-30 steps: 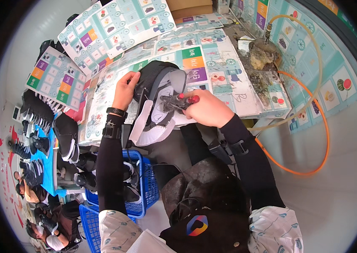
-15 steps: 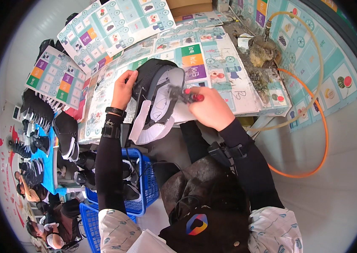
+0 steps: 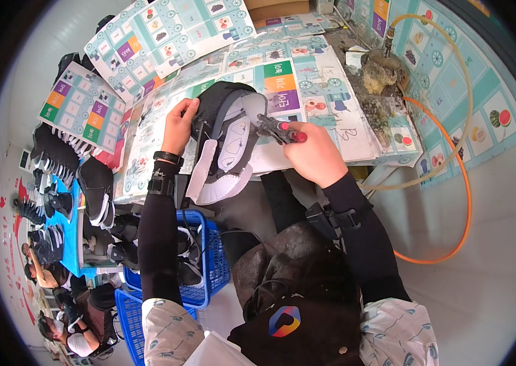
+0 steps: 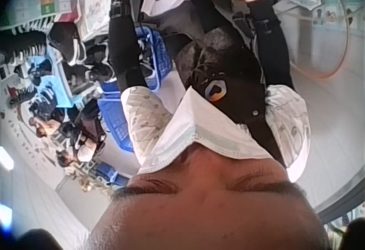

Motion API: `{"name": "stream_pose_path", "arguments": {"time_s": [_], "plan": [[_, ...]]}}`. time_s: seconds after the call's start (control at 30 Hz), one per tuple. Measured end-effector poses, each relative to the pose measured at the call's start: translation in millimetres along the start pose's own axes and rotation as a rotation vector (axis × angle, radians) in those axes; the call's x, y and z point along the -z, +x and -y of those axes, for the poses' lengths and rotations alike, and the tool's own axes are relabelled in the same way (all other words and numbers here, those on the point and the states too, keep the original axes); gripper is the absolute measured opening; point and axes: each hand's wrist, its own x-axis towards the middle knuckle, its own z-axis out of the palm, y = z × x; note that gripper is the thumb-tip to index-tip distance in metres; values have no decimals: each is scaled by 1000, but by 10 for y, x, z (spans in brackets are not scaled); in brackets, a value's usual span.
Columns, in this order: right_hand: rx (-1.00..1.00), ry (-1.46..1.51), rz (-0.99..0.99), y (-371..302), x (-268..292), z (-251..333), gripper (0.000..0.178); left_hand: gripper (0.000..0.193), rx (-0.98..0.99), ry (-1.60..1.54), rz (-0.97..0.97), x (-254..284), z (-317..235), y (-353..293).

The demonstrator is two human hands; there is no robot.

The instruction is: Apply adhesive to shoe components and assemble them.

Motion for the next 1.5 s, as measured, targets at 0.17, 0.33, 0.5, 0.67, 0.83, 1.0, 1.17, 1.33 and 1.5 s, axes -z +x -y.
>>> {"name": "stream_pose_path", "arguments": {"time_s": [0.17, 0.33, 0.5, 0.67, 0.83, 1.0, 1.17, 1.33, 1.5], "plan": [[457, -264, 286, 21, 66, -236, 10, 27, 4, 3, 5, -9, -19, 14], [419, -239, 368, 21, 41, -283, 11, 28, 29, -6, 7, -1, -11, -3], [-61, 151, -82, -88, -26, -2, 15, 29, -1, 15, 1, 2, -13, -25], [-50, -24, 158, -139, 60, 82, 15, 29, 3, 21, 15, 1, -45, -22], [-58, -44, 350, -143, 98, -84, 11, 27, 26, -2, -5, -5, -49, -29], [188, -104, 268, -172, 12, -95, 14, 27, 17, -5, 0, 2, -25, -36], [-39, 69, -48, -222, -58, 21, 17, 28, 26, 5, 5, 14, -15, -56], [-48, 11, 197, -265, -25, 85, 18, 27, -2, -18, -2, 5, -35, -59], [-158, 60, 270, -369, -64, 108, 15, 26, 13, -18, 0, 3, -32, -63]]}}
